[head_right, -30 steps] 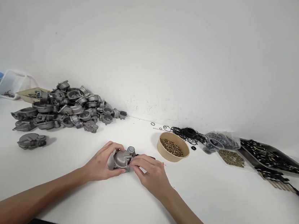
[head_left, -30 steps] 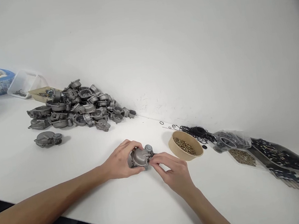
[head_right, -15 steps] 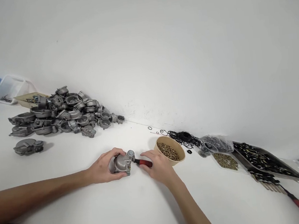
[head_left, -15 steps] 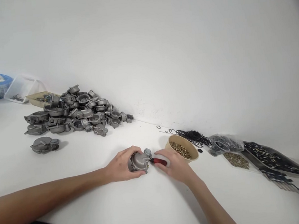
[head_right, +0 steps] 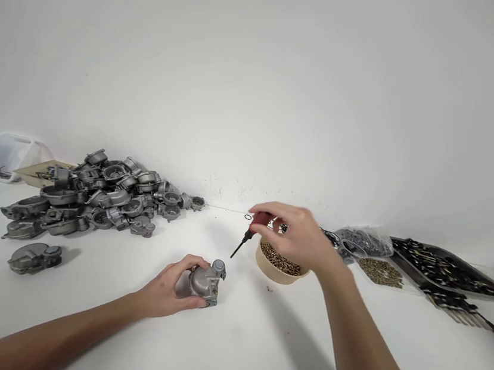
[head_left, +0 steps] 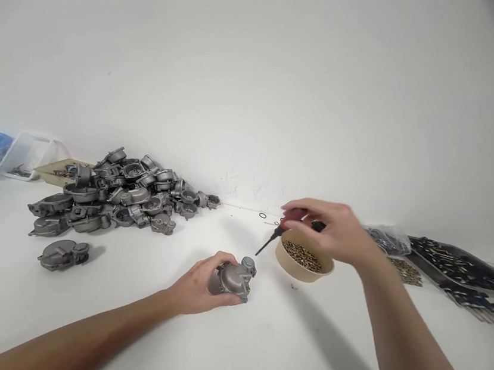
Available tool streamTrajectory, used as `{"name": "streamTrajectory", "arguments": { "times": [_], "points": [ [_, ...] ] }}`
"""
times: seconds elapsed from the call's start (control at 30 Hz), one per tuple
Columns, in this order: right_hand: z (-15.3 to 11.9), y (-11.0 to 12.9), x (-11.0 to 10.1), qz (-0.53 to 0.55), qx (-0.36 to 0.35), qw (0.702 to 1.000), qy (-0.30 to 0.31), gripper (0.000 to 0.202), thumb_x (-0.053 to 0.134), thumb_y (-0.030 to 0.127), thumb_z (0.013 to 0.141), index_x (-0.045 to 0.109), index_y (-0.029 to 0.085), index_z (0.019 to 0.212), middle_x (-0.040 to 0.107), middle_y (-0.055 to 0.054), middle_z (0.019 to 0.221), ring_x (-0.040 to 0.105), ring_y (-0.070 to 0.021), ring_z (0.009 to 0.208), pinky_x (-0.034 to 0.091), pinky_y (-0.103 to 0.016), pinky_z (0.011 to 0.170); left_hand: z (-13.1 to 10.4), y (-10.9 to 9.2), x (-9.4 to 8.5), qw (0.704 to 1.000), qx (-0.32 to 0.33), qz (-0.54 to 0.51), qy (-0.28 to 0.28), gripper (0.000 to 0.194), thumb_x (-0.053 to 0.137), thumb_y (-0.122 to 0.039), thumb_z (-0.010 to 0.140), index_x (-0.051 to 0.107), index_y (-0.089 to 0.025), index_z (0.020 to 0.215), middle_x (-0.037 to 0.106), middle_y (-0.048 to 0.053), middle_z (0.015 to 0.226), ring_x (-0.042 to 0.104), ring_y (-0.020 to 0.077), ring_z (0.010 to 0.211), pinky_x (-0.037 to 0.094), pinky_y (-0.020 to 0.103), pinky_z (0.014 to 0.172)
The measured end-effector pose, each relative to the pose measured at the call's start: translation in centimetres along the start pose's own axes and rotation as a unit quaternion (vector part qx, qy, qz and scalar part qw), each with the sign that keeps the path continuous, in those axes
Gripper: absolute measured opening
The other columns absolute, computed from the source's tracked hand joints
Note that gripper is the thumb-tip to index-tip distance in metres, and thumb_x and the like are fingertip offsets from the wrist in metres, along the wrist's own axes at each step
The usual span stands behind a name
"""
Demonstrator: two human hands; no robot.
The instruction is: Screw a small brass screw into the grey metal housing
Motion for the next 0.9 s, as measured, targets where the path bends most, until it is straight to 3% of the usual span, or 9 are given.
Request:
{"name": "streamTrajectory", "arguments": {
  "times": [0.1, 0.23, 0.53, 0.9],
  "points": [
    [0.5, 2.5, -2.6, 0.035, -0.07, 0.996, -0.041, 0.017, 0.067, 0.023, 0.093, 0.071, 0.024, 0.11, 0.074, -0.004, 0.089, 0.071, -0.0164, 0.076, 0.06, -0.03, 0.069, 0.0, 0.2, -0.4, 1.0, 0.008, -0.009, 0.016, 0.053, 0.08, -0.041, 0.082, 0.052, -0.029, 0.126, 0.069, 0.002, 0.117, 0.066, 0.0203, 0.1, 0.05, 0.035, 0.09],
    [-0.5, 5.1, -2.4, 0.103, -0.165, 0.981, -0.02, 0.036, 0.064, 0.011, 0.092, 0.067, 0.027, 0.125, 0.073, -0.007, 0.097, 0.07, -0.0192, 0.082, 0.057, -0.033, 0.066, -0.1, 0.2, -0.8, 0.999, 0.03, -0.018, 0.025, 0.057, 0.085, -0.038, 0.078, 0.055, -0.029, 0.125, 0.069, 0.003, 0.123, 0.067, 0.0211, 0.105, 0.05, 0.034, 0.094],
    [-0.9, 6.5, -1.2, 0.106, -0.182, 0.977, 0.014, 0.04, 0.058, 0.011, 0.095, 0.064, 0.033, 0.128, 0.073, 0.0, 0.086, 0.071, -0.0163, 0.074, 0.059, -0.032, 0.066, -0.3, 0.0, -0.7, 0.998, 0.039, -0.026, 0.042, 0.055, 0.082, -0.033, 0.083, 0.051, -0.029, 0.129, 0.065, 0.006, 0.136, 0.066, 0.0237, 0.117, 0.051, 0.035, 0.1],
    [-0.5, 6.7, -0.2, 0.151, -0.206, 0.967, 0.018, 0.034, 0.061, 0.005, 0.089, 0.069, 0.014, 0.12, 0.072, -0.005, 0.083, 0.065, -0.0163, 0.075, 0.051, -0.034, 0.064, -0.2, -0.1, -0.6, 0.998, 0.041, -0.025, 0.043, 0.057, 0.082, -0.032, 0.083, 0.051, -0.027, 0.13, 0.065, 0.008, 0.134, 0.066, 0.0239, 0.115, 0.052, 0.033, 0.095]
  ]
}}
Point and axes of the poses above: each hand's wrist, its own z-axis towards the middle knuckle, its own x-axis out of the palm, y = z × x, the point moved 7 cm from there along z, towards the middle knuckle
